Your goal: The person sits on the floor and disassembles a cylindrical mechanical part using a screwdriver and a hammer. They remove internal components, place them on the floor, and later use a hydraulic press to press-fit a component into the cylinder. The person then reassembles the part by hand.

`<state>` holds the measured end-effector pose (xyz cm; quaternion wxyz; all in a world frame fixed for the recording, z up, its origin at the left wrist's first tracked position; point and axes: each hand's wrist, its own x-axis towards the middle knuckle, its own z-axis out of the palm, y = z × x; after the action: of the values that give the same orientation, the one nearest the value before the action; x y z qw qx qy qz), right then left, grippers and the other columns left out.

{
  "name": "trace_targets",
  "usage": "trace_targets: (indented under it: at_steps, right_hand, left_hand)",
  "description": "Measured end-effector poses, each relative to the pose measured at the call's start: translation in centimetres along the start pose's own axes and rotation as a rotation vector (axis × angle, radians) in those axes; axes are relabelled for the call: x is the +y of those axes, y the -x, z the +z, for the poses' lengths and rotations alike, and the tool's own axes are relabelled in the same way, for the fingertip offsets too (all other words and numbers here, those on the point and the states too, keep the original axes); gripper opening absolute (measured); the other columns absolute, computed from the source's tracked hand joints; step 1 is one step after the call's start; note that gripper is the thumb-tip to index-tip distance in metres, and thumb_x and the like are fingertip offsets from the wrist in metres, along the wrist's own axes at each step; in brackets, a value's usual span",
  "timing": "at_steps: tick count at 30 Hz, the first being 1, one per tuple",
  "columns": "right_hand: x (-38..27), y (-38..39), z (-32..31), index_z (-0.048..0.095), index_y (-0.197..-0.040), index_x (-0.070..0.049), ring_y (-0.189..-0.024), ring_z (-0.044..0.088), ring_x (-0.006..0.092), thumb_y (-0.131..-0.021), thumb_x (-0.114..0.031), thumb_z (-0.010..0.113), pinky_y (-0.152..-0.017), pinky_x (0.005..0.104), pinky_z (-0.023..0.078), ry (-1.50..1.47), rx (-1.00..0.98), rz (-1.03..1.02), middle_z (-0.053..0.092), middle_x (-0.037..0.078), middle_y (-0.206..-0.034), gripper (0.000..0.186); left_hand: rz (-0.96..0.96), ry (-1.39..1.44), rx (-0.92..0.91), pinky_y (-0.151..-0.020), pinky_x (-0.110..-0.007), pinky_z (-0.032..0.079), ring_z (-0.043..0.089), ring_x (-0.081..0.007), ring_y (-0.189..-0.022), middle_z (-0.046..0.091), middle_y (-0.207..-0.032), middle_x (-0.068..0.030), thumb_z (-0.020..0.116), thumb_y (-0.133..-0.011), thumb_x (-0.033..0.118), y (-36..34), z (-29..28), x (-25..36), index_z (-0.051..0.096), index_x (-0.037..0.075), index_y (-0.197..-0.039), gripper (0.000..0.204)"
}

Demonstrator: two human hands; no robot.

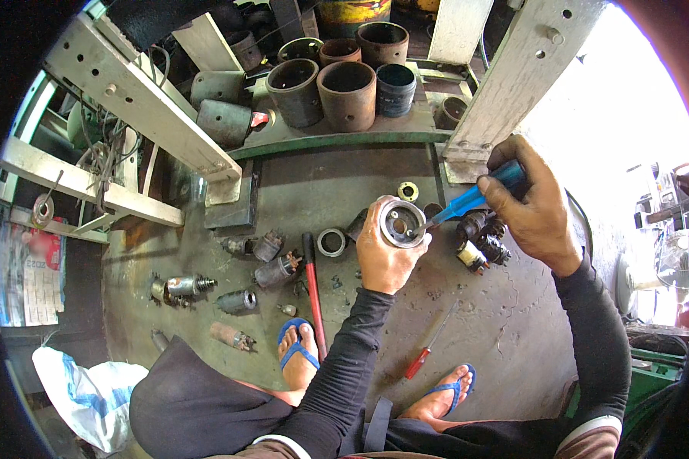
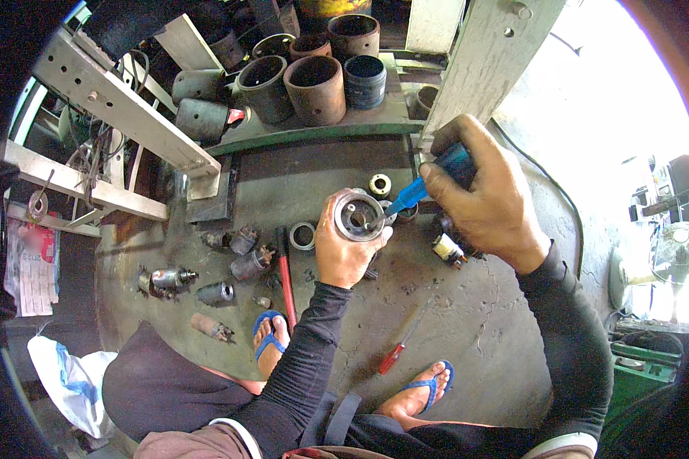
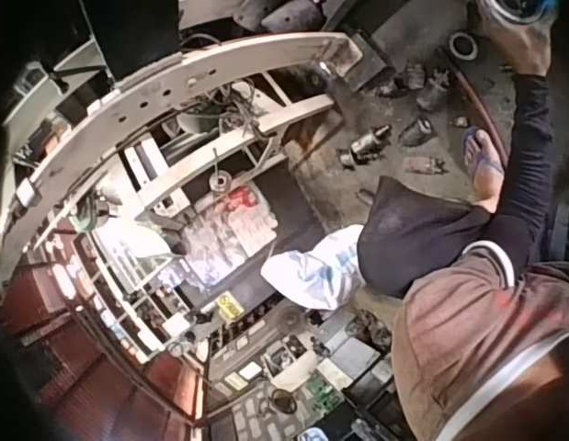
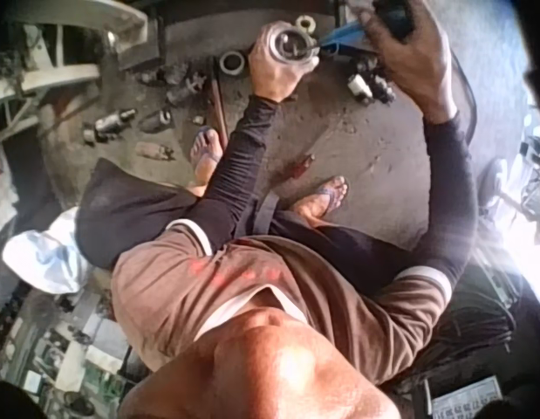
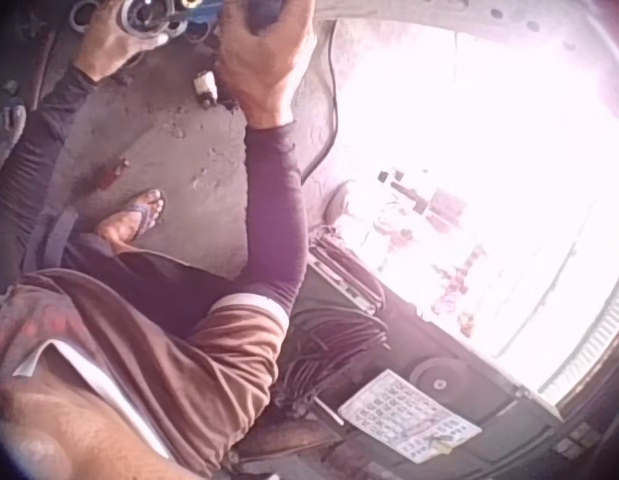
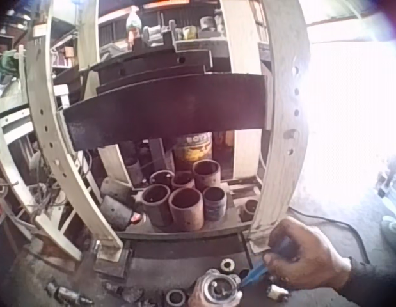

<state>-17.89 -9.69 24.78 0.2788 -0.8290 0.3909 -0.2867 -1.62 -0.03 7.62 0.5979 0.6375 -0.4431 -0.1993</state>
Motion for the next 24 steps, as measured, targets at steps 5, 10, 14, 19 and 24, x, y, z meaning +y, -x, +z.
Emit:
trace_targets:
  at_steps: [5, 10, 14, 19, 24]
  right_hand:
    - [0.3, 0.0, 0.1, 0.059, -0.105, -0.002, -0.075, 0.06, 0.0227, -0.091, -0.02, 0.074, -0.073, 0.0368, 0.05, -0.018, 0.015, 0.002, 0.061, 0.013, -0.084, 0.027]
    - [0.9, 0.2, 0.1, 0.059, -0.105, -0.001, -0.074, 0.061, 0.025, -0.092, -0.023, 0.074, -0.071, 0.0372, 0.05, 0.03, 0.03, -0.019, 0.06, 0.016, -0.084, 0.03]
    - [-0.9, -0.6, -0.5, 0.061, -0.107, 0.0, -0.076, 0.064, 0.029, -0.093, -0.029, 0.076, -0.071, 0.0395, 0.05, 0.248, -0.104, 0.177, 0.063, 0.02, -0.086, 0.036]
    - [0.5, -0.7, -1.6, 0.064, -0.117, 0.0, -0.095, 0.067, 0.034, -0.092, -0.032, 0.078, -0.086, 0.0408, 0.054, 0.087, -0.249, -0.017, 0.067, 0.02, -0.1, 0.042]
    - [-0.7, -1.7, -2.0, 0.06, -0.124, 0.0, -0.113, 0.064, 0.0354, -0.088, -0.027, 0.078, -0.093, 0.0424, 0.052, 0.317, -0.37, 0.04, 0.062, 0.02, -0.121, 0.048]
  left_hand:
    - [0.007, 0.026, 0.01, -0.099, -0.037, 0.053, 0.068, -0.0282, -0.109, 0.068, -0.119, -0.0135, 0.095, -0.059, 0.009, 0.0, 0.2, -0.7, 0.058, 0.002, -0.126, 0.077]
    - [0.005, -0.002, -0.005, -0.102, -0.035, 0.052, 0.067, -0.0221, -0.11, 0.068, -0.12, -0.01, 0.094, -0.062, 0.009, -0.1, 0.3, -0.4, 0.059, 0.002, -0.126, 0.073]
    - [0.007, -0.044, -0.001, -0.102, -0.036, 0.052, 0.068, -0.0254, -0.11, 0.069, -0.119, -0.0117, 0.094, -0.061, 0.008, 0.1, 0.1, -0.7, 0.059, 0.002, -0.126, 0.074]
    - [-0.036, -0.007, -0.009, -0.103, -0.036, 0.052, 0.068, -0.0256, -0.109, 0.069, -0.118, -0.0124, 0.091, -0.06, 0.004, 0.3, 0.2, -0.8, 0.059, 0.001, -0.125, 0.072]
    - [-0.021, -0.024, -0.023, -0.098, -0.034, 0.052, 0.066, -0.0208, -0.106, 0.068, -0.115, -0.0084, 0.094, -0.061, 0.007, 0.0, 0.0, -0.4, 0.061, 0.002, -0.121, 0.069]
